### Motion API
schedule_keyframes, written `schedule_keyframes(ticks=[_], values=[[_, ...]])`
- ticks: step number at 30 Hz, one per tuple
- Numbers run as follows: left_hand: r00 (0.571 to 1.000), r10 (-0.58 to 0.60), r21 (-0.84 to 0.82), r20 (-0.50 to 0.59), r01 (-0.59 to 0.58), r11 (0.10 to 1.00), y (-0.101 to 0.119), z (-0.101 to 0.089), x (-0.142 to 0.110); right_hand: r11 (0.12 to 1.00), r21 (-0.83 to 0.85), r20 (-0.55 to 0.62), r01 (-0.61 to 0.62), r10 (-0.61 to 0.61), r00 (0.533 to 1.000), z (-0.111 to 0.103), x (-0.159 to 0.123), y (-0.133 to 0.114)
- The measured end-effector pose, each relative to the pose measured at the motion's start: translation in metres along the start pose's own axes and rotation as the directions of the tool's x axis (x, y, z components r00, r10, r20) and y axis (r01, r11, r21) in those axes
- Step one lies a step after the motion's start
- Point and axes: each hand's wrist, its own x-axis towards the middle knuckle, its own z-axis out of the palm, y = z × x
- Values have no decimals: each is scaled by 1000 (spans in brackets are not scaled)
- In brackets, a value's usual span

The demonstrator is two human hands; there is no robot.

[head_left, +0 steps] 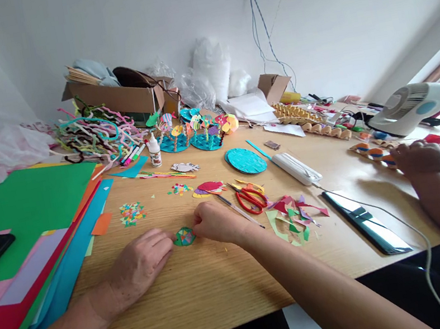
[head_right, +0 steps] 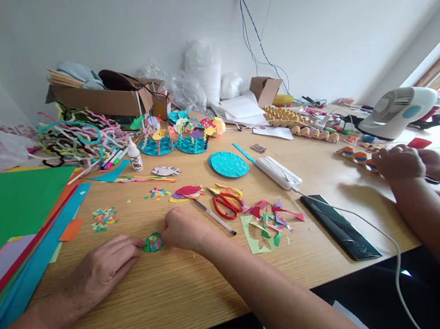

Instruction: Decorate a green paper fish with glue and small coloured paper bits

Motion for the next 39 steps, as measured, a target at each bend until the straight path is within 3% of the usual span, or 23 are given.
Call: schedule_keyframes(ticks=[6,28,39], values=[[998,-12,2,55,12,1000,0,1,0,1000,-2,-8,-11,11,1000,1,-1,-2],[998,-20,25,56,19,1000,-1,2,-1,996,92,-53,-19,24,998,7,-2,1],[998,-26,19,63,25,1000,-2,3,-3,998,56,-80,3,1,997,8,-3,0]])
